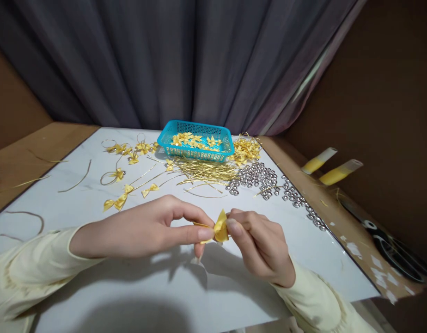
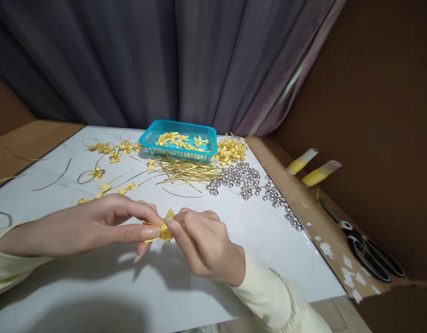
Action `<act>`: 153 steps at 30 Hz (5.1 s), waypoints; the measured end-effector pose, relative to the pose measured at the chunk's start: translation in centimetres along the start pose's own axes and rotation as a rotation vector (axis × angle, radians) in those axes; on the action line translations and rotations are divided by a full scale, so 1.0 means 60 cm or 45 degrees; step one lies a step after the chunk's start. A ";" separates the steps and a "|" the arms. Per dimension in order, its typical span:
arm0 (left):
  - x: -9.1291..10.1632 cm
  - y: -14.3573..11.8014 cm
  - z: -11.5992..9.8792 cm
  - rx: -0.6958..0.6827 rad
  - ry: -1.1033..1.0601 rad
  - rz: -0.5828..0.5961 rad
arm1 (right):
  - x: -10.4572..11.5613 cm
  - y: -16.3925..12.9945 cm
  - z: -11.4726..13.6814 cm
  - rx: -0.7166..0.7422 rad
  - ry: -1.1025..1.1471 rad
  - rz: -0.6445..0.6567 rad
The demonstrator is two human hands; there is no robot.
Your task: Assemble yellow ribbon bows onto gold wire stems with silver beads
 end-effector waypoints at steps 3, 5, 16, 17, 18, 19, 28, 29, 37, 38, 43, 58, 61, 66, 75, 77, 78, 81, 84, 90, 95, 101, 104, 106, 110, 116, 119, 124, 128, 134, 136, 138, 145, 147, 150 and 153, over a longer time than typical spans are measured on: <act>-0.002 0.002 0.002 0.017 0.004 0.010 | -0.001 0.001 -0.001 0.005 0.024 0.009; -0.003 0.003 0.001 0.003 -0.006 0.018 | -0.001 0.001 -0.001 0.006 0.018 0.009; 0.002 0.003 -0.004 -0.049 -0.086 -0.009 | 0.004 0.004 -0.016 -0.146 0.040 -0.032; 0.003 0.004 -0.004 -0.056 -0.106 -0.023 | 0.003 0.004 -0.022 -0.205 0.087 -0.036; 0.005 0.004 -0.005 -0.062 -0.131 -0.038 | 0.001 0.002 -0.030 -0.265 0.153 -0.038; 0.007 0.005 -0.005 -0.066 -0.165 -0.055 | -0.001 0.001 -0.037 -0.324 0.229 -0.042; 0.010 0.008 0.000 -0.083 -0.466 -0.090 | -0.017 -0.006 -0.051 -0.551 0.429 0.080; 0.009 0.009 0.001 -0.077 -0.477 -0.085 | -0.018 -0.007 -0.054 -0.589 0.462 0.090; 0.011 0.009 -0.001 -0.042 -0.303 -0.101 | -0.015 -0.015 -0.073 -0.778 0.771 0.003; 0.012 0.009 -0.002 -0.042 -0.266 -0.112 | -0.014 -0.014 -0.073 -0.780 0.758 0.009; 0.009 0.007 -0.006 -0.043 -0.167 -0.125 | -0.007 -0.004 -0.062 -0.677 0.561 0.071; 0.004 0.004 0.002 -0.066 -0.234 -0.135 | 0.014 0.008 -0.017 -0.226 -0.018 0.036; 0.006 0.005 0.001 -0.046 -0.189 -0.145 | 0.013 0.008 -0.017 -0.211 -0.001 0.041; 0.006 0.004 0.000 -0.024 -0.163 -0.156 | 0.010 0.009 -0.017 -0.204 0.040 0.053; 0.006 0.003 -0.005 -0.061 -0.155 -0.149 | 0.012 0.005 -0.013 -0.183 -0.093 0.068; 0.004 0.002 -0.004 -0.042 -0.137 -0.133 | 0.011 0.004 -0.011 -0.172 -0.108 0.073; 0.003 0.002 -0.002 -0.023 -0.134 -0.126 | 0.010 0.004 -0.011 -0.166 -0.110 0.077; 0.001 0.002 0.003 0.021 -0.162 -0.114 | 0.010 0.004 -0.008 -0.147 -0.115 0.079; 0.000 0.002 0.004 0.037 -0.215 -0.109 | 0.012 0.005 -0.008 -0.153 -0.105 0.049; -0.001 -0.001 -0.005 0.041 -0.280 -0.108 | 0.015 0.003 -0.014 -0.188 -0.040 -0.007; 0.001 -0.004 -0.012 0.067 -0.260 -0.115 | 0.017 0.000 -0.017 -0.220 -0.067 -0.022; 0.003 -0.005 -0.008 0.044 -0.176 -0.152 | 0.018 0.000 -0.015 -0.204 -0.047 -0.030; 0.004 -0.005 -0.003 0.001 -0.161 -0.177 | 0.018 0.000 -0.015 -0.207 -0.054 -0.024; 0.004 -0.004 0.000 -0.022 -0.150 -0.191 | 0.017 0.000 -0.015 -0.219 -0.071 -0.015; 0.005 -0.004 0.001 -0.032 -0.131 -0.207 | 0.015 0.002 -0.013 -0.199 -0.117 0.013; 0.001 -0.002 0.001 -0.017 -0.126 -0.181 | 0.008 0.002 -0.008 -0.134 -0.168 0.081; -0.002 0.001 0.000 -0.046 -0.140 -0.181 | 0.001 0.001 -0.005 -0.116 -0.236 0.138; -0.007 0.003 0.003 -0.067 -0.068 -0.206 | -0.010 0.001 -0.002 -0.090 -0.239 0.227; -0.010 0.002 0.003 -0.059 -0.011 -0.197 | -0.010 0.007 -0.006 -0.117 -0.164 0.220; -0.010 0.004 0.002 -0.025 -0.068 -0.150 | -0.006 0.010 -0.025 -0.266 0.079 0.092; -0.011 0.005 0.005 0.009 -0.089 -0.137 | -0.009 0.010 -0.029 -0.291 0.129 0.089; -0.014 0.006 0.009 0.043 -0.115 -0.119 | -0.009 0.009 -0.031 -0.303 0.144 0.097; -0.023 0.012 0.014 -0.005 -0.255 -0.084 | -0.015 0.010 -0.024 -0.229 -0.001 0.290; -0.024 0.014 0.017 -0.009 -0.285 -0.092 | -0.019 0.008 -0.024 -0.237 0.008 0.334; -0.026 0.016 0.021 -0.011 -0.336 -0.096 | -0.023 0.004 -0.031 -0.294 0.063 0.335; -0.025 0.015 0.019 -0.065 -0.336 -0.097 | -0.026 0.003 -0.035 -0.322 0.106 0.299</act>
Point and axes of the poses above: each hand's wrist, its own y-axis towards the middle knuckle, its own x-axis out of the back of the hand, z = x × y, the point moved 7 cm from there along y, towards the middle knuckle, and after that the axes turned 5 degrees about x, right-handed, at the moved point
